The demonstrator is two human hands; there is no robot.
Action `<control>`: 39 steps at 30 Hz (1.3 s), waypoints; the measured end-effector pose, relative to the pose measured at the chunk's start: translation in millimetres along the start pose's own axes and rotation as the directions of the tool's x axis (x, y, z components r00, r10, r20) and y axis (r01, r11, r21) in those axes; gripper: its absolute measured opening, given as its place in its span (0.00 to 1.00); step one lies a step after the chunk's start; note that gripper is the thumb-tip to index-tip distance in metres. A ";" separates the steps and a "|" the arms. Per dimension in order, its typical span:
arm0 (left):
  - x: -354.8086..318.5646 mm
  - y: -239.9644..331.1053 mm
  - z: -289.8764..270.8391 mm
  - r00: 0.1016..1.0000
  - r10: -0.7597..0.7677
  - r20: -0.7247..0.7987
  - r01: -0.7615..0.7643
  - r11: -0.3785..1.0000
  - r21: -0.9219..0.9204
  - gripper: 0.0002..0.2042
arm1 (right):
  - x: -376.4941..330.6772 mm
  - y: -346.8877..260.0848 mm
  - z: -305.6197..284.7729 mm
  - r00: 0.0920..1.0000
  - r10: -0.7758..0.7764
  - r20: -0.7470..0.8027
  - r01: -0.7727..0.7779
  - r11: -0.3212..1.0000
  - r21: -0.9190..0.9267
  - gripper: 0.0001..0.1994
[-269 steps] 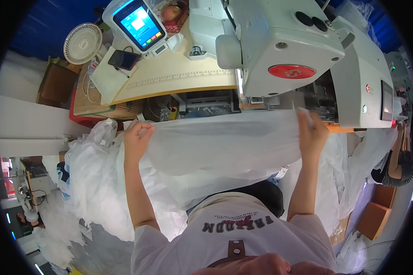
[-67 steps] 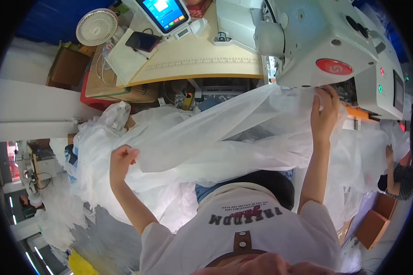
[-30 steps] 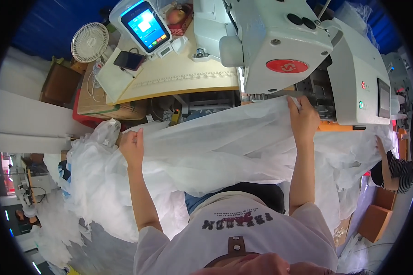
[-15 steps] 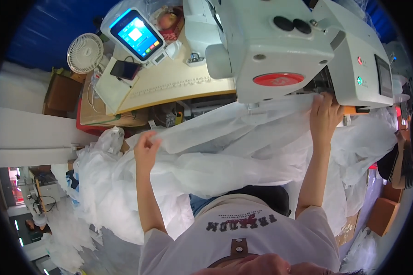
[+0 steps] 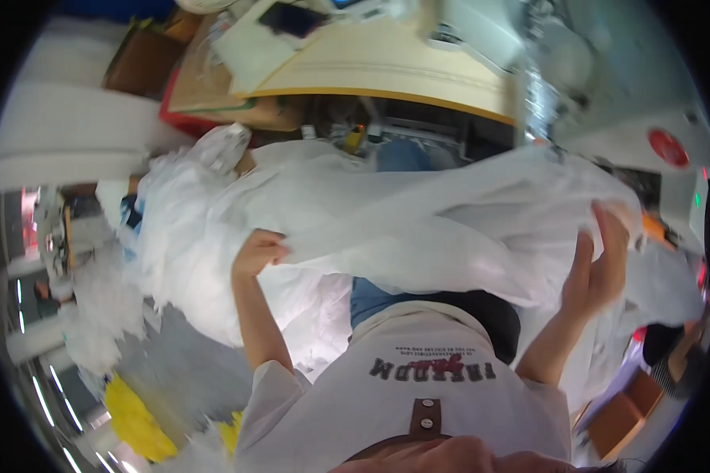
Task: Operate an industrial sewing machine to stitch and process large sheets of white fabric.
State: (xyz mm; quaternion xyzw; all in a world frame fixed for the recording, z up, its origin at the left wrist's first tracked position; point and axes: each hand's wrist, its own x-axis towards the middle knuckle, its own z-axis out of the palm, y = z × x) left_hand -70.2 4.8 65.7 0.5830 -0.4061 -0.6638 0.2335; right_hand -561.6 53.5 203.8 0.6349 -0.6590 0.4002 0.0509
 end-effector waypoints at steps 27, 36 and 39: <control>109.5 90.8 58.6 0.953 0.289 -0.096 -0.301 0.939 -0.164 0.05 | -21.2 99.8 -15.4 0.815 0.522 -0.251 -0.528 0.848 0.048 0.11; 91.2 92.4 77.1 0.637 0.747 -0.188 -0.428 0.546 0.720 0.05 | 20.0 89.6 23.3 0.975 0.220 -0.015 -0.214 0.926 -0.311 0.11; 84.4 106.5 95.9 0.765 0.606 -0.219 -0.444 0.742 0.503 0.05 | 5.9 104.2 1.0 0.886 0.458 -0.071 -0.430 0.756 -0.494 0.10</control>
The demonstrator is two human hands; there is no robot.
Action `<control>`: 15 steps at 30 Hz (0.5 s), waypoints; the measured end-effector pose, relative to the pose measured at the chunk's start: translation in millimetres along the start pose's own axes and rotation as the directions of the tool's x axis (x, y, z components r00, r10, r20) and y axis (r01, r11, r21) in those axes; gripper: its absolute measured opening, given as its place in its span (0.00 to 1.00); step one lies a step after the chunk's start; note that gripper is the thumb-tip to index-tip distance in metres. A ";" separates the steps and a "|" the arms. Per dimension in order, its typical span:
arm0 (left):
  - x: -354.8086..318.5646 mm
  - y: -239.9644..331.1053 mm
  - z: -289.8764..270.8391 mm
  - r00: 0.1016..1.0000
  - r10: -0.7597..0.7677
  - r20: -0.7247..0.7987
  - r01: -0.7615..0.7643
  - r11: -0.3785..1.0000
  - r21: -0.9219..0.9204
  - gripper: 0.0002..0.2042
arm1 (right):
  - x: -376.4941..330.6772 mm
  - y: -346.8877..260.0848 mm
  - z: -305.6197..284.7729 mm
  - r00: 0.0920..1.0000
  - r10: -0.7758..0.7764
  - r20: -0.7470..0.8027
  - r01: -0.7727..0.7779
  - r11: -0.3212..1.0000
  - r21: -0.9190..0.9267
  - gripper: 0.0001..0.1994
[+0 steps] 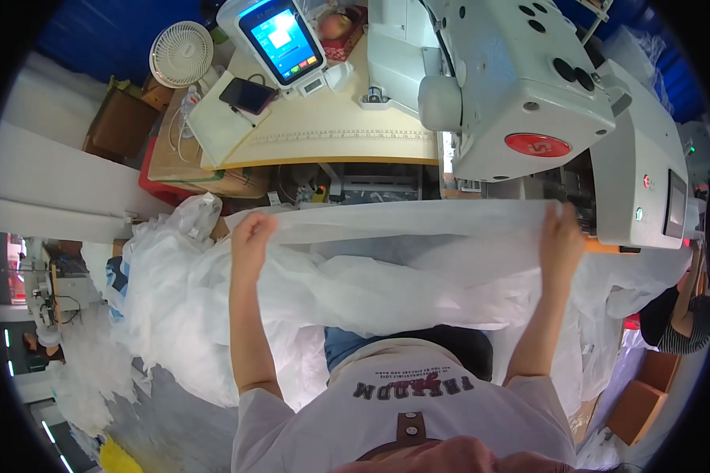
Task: Operate an industrial sewing machine to stitch and process large sheets of white fabric.
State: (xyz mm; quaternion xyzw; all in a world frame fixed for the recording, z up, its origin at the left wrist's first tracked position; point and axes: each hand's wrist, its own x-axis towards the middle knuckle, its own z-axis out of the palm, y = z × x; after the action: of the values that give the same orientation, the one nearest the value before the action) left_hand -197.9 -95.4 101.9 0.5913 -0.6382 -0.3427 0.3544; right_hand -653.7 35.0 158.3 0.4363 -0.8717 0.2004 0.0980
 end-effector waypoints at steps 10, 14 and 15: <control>4.9 -50.2 35.3 0.992 0.052 0.114 -0.026 0.976 -0.215 0.03 | 62.4 107.3 42.1 0.842 -0.526 0.120 0.475 0.618 -0.626 0.14; 8.0 -209.3 -9.7 0.957 0.078 -0.280 -0.009 0.971 0.241 0.04 | 72.4 156.7 53.6 0.980 -0.197 0.029 0.199 0.973 -0.116 0.20; 13.8 -261.5 -33.1 0.911 0.113 -0.396 0.055 0.920 0.389 0.07 | 74.1 142.7 58.0 0.976 -0.214 0.030 0.216 0.972 -0.096 0.20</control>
State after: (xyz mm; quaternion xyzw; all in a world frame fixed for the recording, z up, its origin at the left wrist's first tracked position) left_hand -36.3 -127.0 -104.4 0.6992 -0.6135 -0.0707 0.3602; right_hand -812.0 33.2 94.0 0.5248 -0.8290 0.1410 0.1321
